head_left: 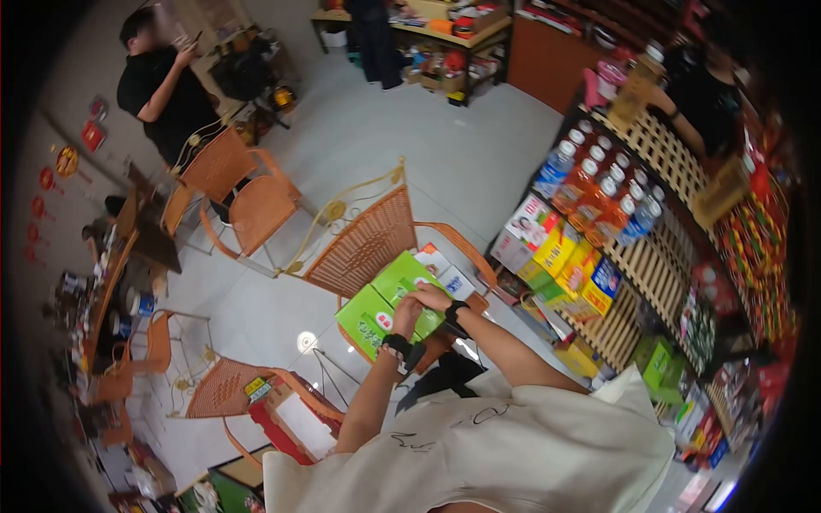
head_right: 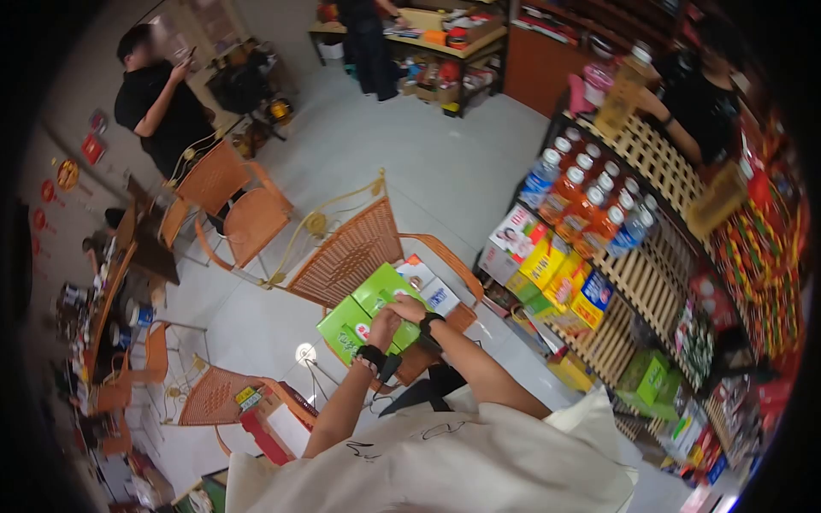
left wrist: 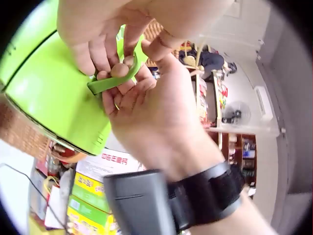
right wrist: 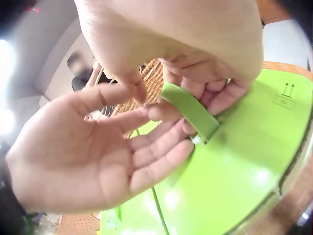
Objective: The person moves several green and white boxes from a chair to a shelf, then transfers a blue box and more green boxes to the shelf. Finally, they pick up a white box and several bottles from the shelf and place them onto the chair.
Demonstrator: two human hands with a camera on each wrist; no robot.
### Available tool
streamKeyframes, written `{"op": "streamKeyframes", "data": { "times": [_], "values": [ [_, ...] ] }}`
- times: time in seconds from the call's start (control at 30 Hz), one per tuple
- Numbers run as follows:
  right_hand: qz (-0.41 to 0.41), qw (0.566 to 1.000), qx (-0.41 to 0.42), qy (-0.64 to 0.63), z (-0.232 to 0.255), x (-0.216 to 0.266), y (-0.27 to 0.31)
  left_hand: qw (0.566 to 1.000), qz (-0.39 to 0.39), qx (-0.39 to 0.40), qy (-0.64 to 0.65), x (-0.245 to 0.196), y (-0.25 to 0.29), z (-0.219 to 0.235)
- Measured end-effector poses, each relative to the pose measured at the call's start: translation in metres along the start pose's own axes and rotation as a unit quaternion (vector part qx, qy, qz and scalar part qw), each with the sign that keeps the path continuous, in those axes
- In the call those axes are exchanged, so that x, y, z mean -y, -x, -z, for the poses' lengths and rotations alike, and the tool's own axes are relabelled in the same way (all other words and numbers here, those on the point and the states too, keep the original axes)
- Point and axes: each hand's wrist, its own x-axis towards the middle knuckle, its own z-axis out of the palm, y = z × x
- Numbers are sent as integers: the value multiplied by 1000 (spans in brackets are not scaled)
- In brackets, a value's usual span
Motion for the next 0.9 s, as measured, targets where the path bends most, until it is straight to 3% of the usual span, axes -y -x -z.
{"op": "streamKeyframes", "data": {
  "times": [0.03, 0.1, 0.13, 0.17, 0.23, 0.33, 0.47, 0.57, 0.63, 0.7, 0.77, 0.9],
  "values": [
    [18, 996, -55, -70, -3, 0, 7, 1000, 12, 13, -7, 0, -1, -7],
    [-54, 991, -110, -50, -4, 9, 25, 998, 7, 45, 53, -5, 1, -18],
    [-51, 986, -157, -25, -8, 8, 39, 999, 24, 19, 29, -13, 13, -31],
    [-42, 977, -207, 2, -5, 9, 48, 997, -14, 78, 7, -4, 11, -33],
    [-41, 960, -271, 62, -3, 7, 74, 998, -29, -6, -60, 12, 22, -51],
    [-33, 917, -384, 100, -5, -6, 109, 997, 10, 38, 72, 40, 39, -74],
    [-146, 891, -429, 40, -12, -28, 163, 979, 144, 89, 117, 67, 65, -97],
    [-248, 850, -461, -63, -19, -49, 218, 960, 246, 104, 86, 127, 73, -110],
    [-258, 864, -432, 3, -33, -55, 248, 939, 320, 96, 84, 150, 82, -107],
    [-305, 851, -427, -18, -46, -60, 275, 910, 395, 124, 32, 166, 90, -103],
    [-339, 859, -384, -22, -49, -64, 294, 894, 431, 126, 0, 184, 100, -103],
    [-368, 844, -389, -31, -67, -92, 341, 857, 499, 121, -53, 209, 133, -122]
  ]
}}
